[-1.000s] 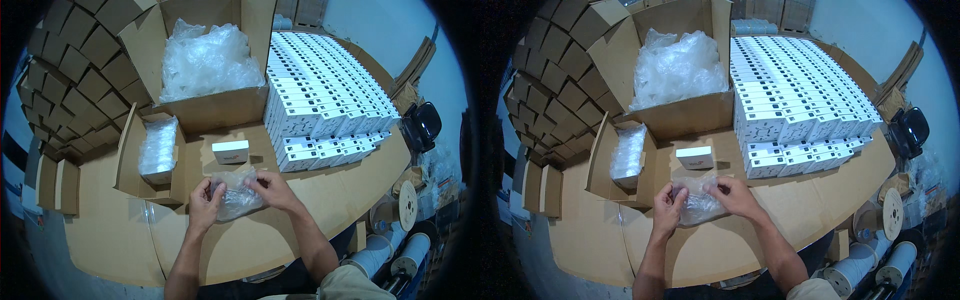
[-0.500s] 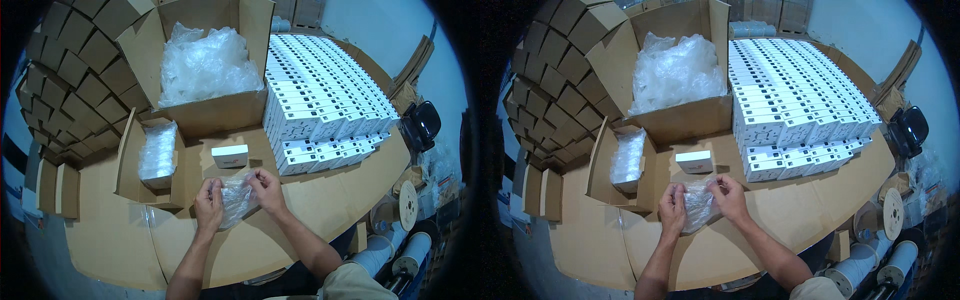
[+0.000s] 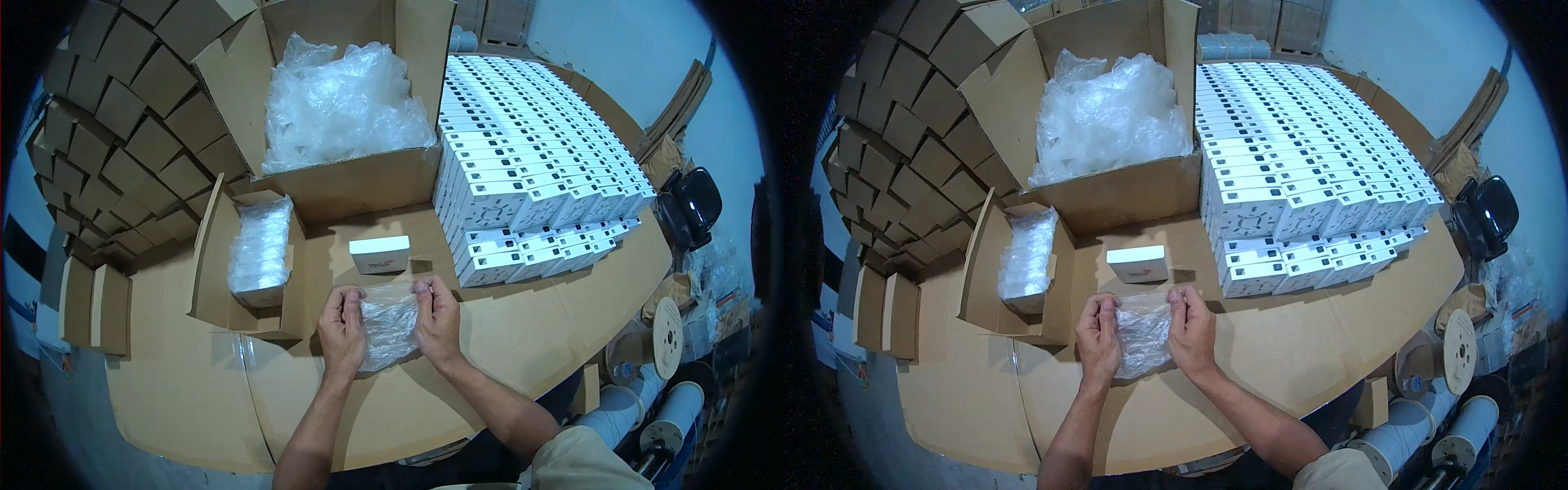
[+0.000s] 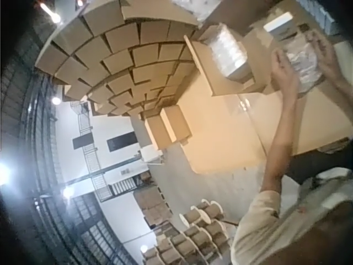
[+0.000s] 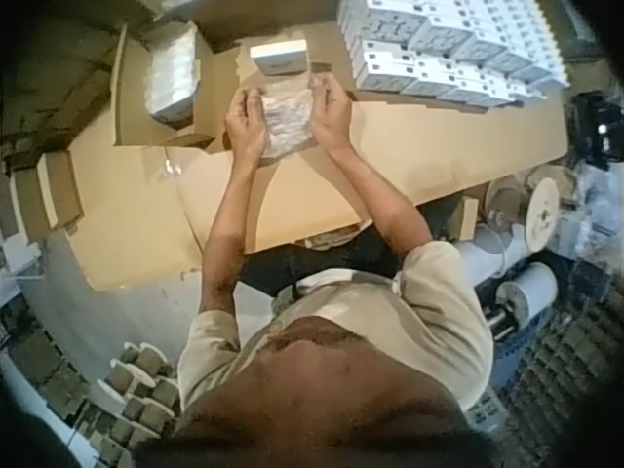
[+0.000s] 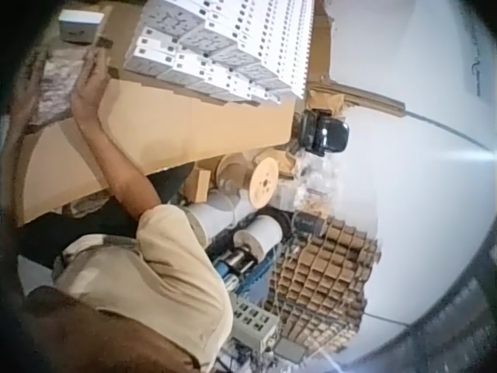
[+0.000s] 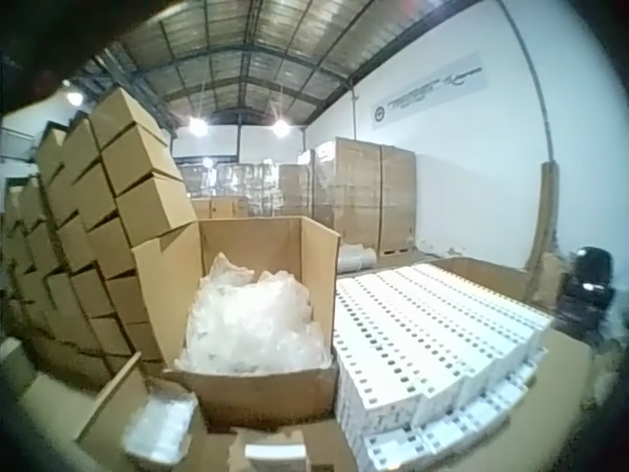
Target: Packing small white product boxes into larger cardboard shipping boxes in a warehouse setting.
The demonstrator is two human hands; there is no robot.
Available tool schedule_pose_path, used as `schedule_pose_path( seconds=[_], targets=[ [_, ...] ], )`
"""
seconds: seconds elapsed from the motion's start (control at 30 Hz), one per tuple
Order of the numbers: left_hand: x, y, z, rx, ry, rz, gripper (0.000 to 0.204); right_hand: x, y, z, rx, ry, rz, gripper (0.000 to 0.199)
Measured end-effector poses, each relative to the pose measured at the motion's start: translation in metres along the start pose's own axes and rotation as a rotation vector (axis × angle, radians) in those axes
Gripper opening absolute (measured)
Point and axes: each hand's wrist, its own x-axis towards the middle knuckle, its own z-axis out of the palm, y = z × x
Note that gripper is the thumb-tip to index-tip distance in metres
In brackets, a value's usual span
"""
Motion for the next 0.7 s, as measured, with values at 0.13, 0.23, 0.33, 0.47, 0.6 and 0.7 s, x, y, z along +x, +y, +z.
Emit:
schedule_pose_path(
  seconds=[0.13,0.23,0.33,0.47,0.6,0.7],
  targets=[
    [-0.001,-0.003,0.0,-0.116,0.011,0.046,0.02,0.002,0.005,0.003,0.28,-0.06,0.179,0.024],
    [-0.002,0.002,0.0,-0.105,0.033,0.019,0.017,0.0,0.009,0.001,0.156,-0.15,0.062,0.025],
    [-0.001,0.003,-0.003,-0.116,0.064,-0.058,0.017,-0.003,0.012,-0.001,0.084,-0.18,0.095,0.025],
    [-0.013,-0.004,-0.006,-0.139,-0.18,-0.213,0.017,0.002,0.006,-0.003,-0.024,-0.127,0.032,0.024],
    [-0.021,-0.017,-0.014,0.045,-0.2,-0.187,0.016,0.0,-0.002,-0.002,-0.063,-0.091,-0.014,0.023],
    [-0.025,-0.013,-0.014,0.339,-0.073,-0.078,0.015,-0.002,-0.004,0.0,-0.105,-0.072,-0.058,0.023]
  ],
)
